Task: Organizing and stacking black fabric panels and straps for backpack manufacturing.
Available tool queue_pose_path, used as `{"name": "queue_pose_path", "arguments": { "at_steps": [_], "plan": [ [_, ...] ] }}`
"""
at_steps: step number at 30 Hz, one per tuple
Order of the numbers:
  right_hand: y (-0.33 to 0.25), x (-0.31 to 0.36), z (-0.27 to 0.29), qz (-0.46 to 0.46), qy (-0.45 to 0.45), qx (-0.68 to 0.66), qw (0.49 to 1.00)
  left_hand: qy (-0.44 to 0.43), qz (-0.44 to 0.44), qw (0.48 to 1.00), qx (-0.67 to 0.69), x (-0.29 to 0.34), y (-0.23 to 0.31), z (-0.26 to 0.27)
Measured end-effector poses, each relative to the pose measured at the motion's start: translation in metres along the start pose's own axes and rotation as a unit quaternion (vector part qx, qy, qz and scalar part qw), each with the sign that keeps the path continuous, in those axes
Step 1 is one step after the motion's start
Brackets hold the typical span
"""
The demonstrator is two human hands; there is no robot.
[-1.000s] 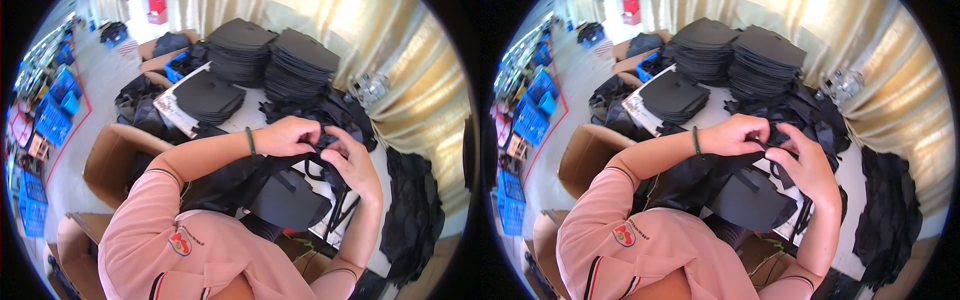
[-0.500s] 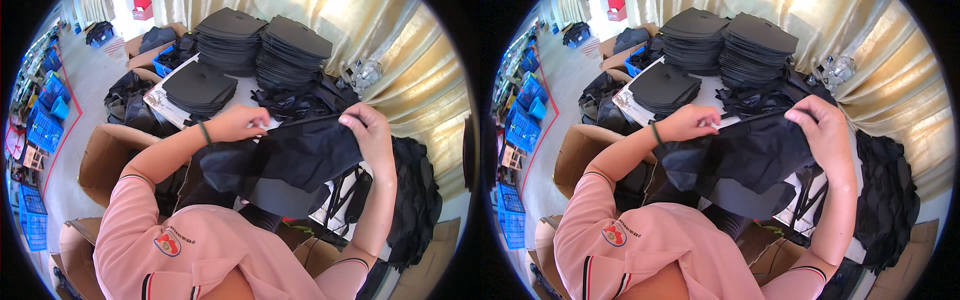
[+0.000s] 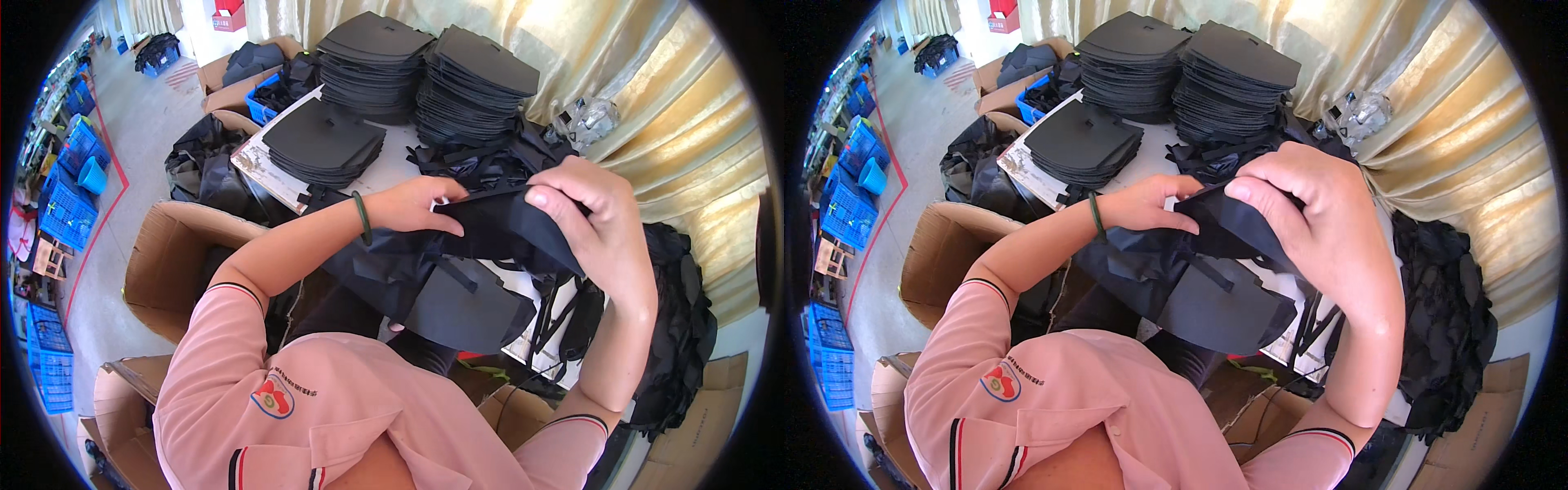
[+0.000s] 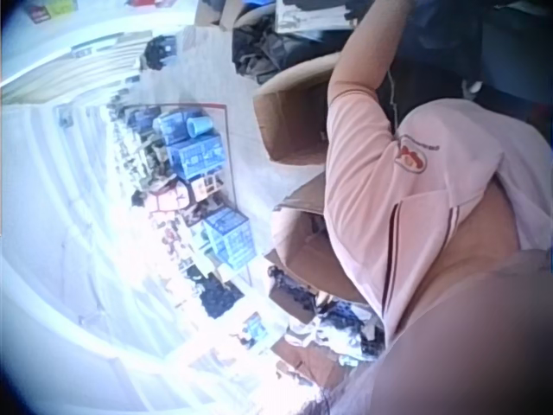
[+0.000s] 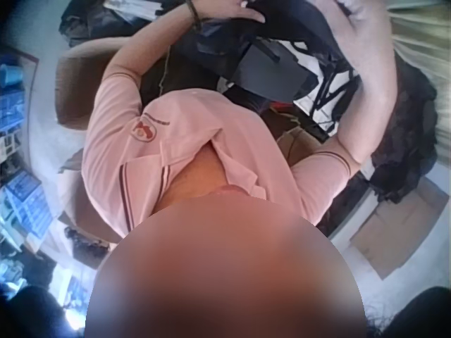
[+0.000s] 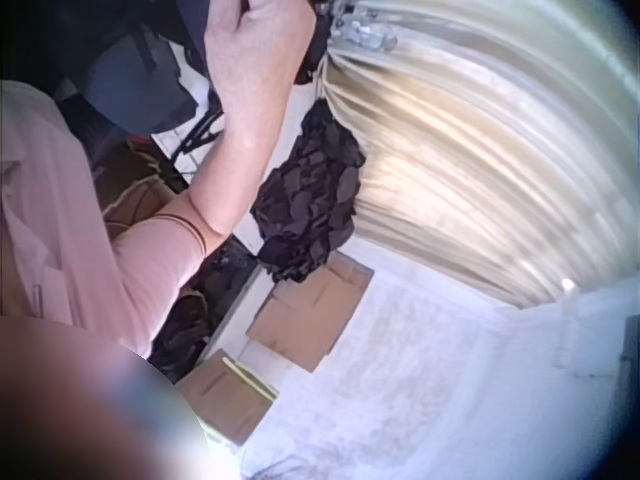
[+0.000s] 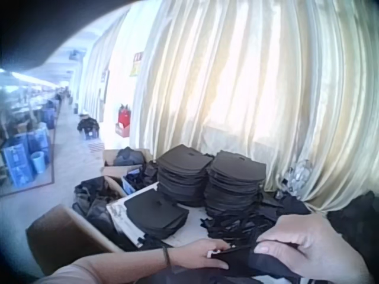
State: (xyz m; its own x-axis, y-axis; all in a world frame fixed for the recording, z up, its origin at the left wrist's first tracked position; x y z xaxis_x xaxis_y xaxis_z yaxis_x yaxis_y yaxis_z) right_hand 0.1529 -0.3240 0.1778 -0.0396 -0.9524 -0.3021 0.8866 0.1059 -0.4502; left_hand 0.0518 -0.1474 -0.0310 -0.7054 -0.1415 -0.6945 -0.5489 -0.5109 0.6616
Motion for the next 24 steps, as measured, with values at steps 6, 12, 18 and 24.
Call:
{"name": "queue_pose_path", "arguments": {
  "at_steps": [6,12,18,24],
  "plan": [
    [-0.012,0.055,0.034,-0.048,0.105,0.034,0.993,-0.117,0.113,0.973,-0.167,0.015,0.001,0.029],
    [0.039,0.139,0.039,-0.160,0.075,-0.044,0.983,-0.178,0.173,0.929,-0.274,0.053,0.028,0.099],
    [0.065,0.183,0.012,-0.212,0.064,-0.115,0.968,-0.202,0.193,0.902,-0.330,0.065,0.056,0.124],
    [0.054,0.166,0.019,-0.171,0.101,-0.119,0.973,-0.185,0.362,0.893,-0.192,0.058,0.054,0.097]
  ]
}}
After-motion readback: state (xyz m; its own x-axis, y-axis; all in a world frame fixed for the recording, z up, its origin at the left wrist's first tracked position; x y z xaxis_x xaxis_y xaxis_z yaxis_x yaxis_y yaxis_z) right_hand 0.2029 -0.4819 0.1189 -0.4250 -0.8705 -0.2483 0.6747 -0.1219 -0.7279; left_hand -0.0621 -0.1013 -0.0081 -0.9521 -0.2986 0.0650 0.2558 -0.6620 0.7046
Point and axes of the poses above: each hand's wrist, its own x-axis away from the middle knuckle, its own z-axis out of the back of the hand, y = z × x, the point moved 1 cm from there along -x, towards the middle knuckle, and after that the axes turned 8 degrees about -z, right-handed, at the moved point
